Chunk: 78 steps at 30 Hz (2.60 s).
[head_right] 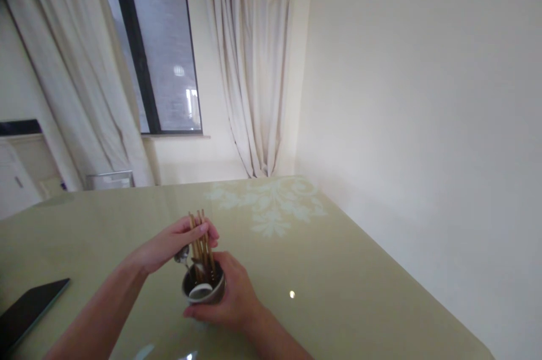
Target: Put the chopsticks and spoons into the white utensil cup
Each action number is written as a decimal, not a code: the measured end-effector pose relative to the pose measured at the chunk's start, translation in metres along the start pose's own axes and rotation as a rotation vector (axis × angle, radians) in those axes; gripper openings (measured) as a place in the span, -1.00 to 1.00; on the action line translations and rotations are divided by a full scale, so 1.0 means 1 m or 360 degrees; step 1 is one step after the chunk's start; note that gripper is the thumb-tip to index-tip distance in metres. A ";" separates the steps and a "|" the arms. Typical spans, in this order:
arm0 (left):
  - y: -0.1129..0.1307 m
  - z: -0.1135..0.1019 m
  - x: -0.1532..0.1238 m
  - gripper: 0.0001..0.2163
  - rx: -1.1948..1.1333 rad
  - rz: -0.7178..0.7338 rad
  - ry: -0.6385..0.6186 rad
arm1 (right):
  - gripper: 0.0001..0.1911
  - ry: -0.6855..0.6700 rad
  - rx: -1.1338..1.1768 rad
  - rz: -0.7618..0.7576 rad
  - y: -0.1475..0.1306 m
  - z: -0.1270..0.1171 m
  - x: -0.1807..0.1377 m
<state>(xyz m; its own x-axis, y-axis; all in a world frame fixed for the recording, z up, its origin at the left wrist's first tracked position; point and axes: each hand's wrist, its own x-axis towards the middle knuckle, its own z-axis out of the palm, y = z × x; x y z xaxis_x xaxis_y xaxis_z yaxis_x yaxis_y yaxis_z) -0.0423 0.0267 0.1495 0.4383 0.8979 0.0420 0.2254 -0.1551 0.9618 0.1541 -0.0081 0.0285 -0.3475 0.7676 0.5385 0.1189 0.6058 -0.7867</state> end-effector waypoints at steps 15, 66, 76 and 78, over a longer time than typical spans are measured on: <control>0.028 0.007 -0.011 -0.52 0.0453 0.0073 -0.0155 | -0.29 -0.0065 -0.0067 0.0056 -0.010 -0.006 -0.001; -0.046 -0.022 0.032 -0.34 -0.0384 0.0409 0.1125 | -0.14 -0.0098 -0.0019 0.0020 -0.016 -0.009 0.001; -0.063 -0.016 0.037 -0.37 -0.0397 0.0379 0.1106 | -0.13 -0.0113 -0.0030 -0.0001 -0.018 -0.008 0.002; -0.065 -0.016 0.037 -0.36 -0.0409 0.0342 0.1083 | -0.14 -0.0111 -0.0034 0.0006 -0.018 -0.008 0.003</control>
<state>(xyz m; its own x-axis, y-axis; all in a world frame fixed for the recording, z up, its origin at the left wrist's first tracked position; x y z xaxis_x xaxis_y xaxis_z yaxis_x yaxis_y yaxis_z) -0.0544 0.0767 0.0932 -0.2028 0.9279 0.3129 -0.0509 -0.3291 0.9429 0.1587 -0.0154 0.0468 -0.4111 0.7538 0.5126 0.1397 0.6077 -0.7818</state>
